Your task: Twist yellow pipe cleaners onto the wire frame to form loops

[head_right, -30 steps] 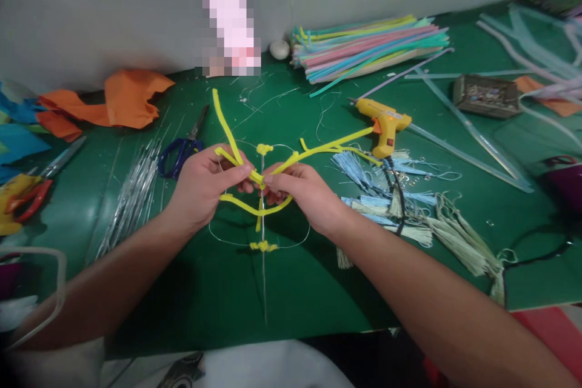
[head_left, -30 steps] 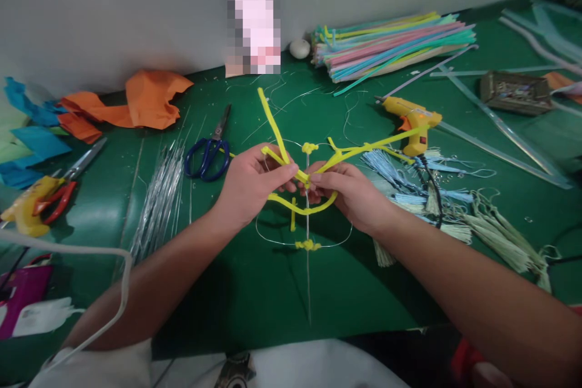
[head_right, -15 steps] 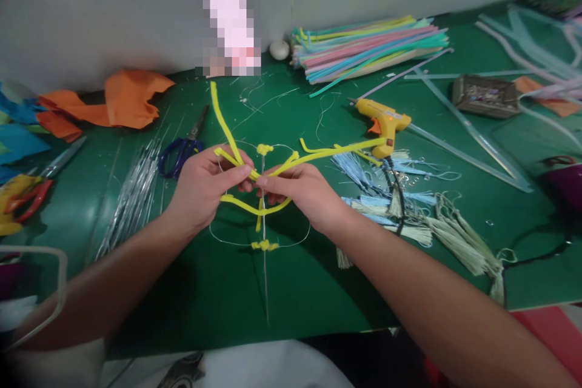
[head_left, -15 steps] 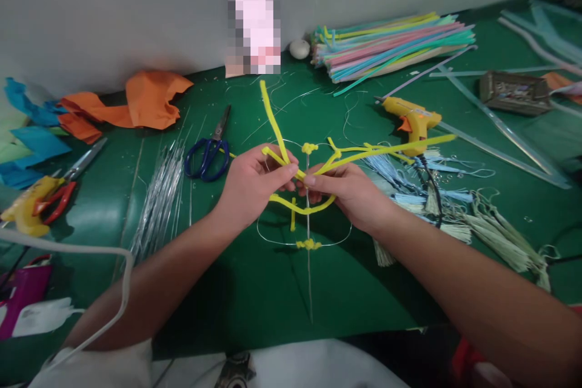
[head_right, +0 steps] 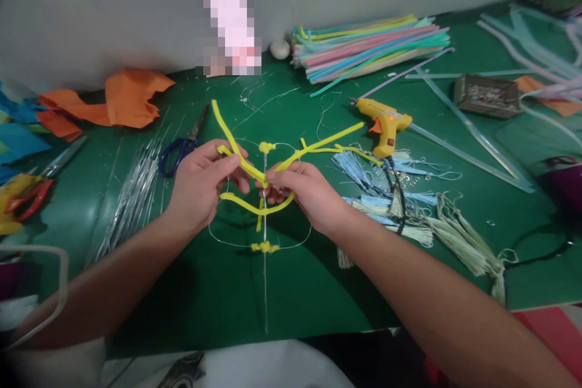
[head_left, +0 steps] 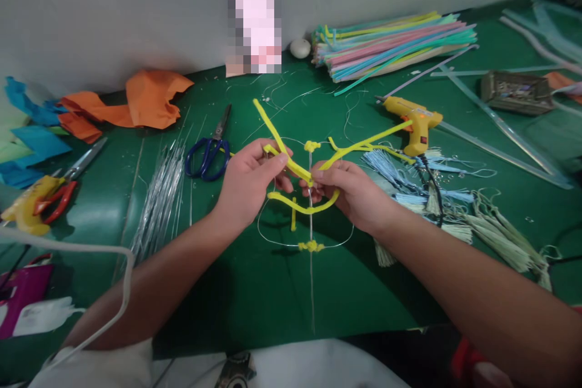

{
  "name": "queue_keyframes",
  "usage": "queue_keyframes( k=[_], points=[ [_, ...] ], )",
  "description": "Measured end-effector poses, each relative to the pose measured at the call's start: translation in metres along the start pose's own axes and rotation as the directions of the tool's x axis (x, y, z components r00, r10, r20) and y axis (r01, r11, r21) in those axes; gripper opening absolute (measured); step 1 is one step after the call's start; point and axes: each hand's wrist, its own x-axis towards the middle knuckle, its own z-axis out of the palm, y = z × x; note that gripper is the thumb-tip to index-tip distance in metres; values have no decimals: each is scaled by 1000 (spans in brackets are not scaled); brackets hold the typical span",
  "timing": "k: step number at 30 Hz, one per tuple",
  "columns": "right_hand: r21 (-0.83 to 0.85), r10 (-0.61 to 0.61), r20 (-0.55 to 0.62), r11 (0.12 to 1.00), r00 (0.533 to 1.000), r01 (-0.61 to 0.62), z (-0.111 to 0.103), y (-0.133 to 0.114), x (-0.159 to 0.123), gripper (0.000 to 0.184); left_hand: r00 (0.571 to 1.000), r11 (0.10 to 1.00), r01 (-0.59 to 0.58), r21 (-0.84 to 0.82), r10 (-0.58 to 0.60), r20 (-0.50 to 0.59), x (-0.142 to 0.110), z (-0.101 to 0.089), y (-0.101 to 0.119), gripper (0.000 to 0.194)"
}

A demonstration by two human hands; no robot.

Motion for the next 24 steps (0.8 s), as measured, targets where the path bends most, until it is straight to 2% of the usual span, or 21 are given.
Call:
queue_keyframes(
  k=[8, 11, 14, 24],
  points=[
    [-1, -24, 43, 1000, 999, 24, -2, 3, -1, 16, 998, 999, -45, 16, 45, -34, 1, -1, -2, 14],
    [-9, -34, 57, 999, 998, 34, -2, 3, -2, 26, 998, 997, -60, 42, 62, -26, 0, -1, -2, 12],
    [-43, -35, 19, 998, 999, 36, -2, 3, -2, 33, 997, 996, -72, 55, 73, -5, 0, -2, -2, 11],
    [-133, -78, -50, 989, 996, 71, -1, 4, 0, 16, 999, 998, -38, 56, 38, -6, -1, 0, 2, 12]
  ],
)
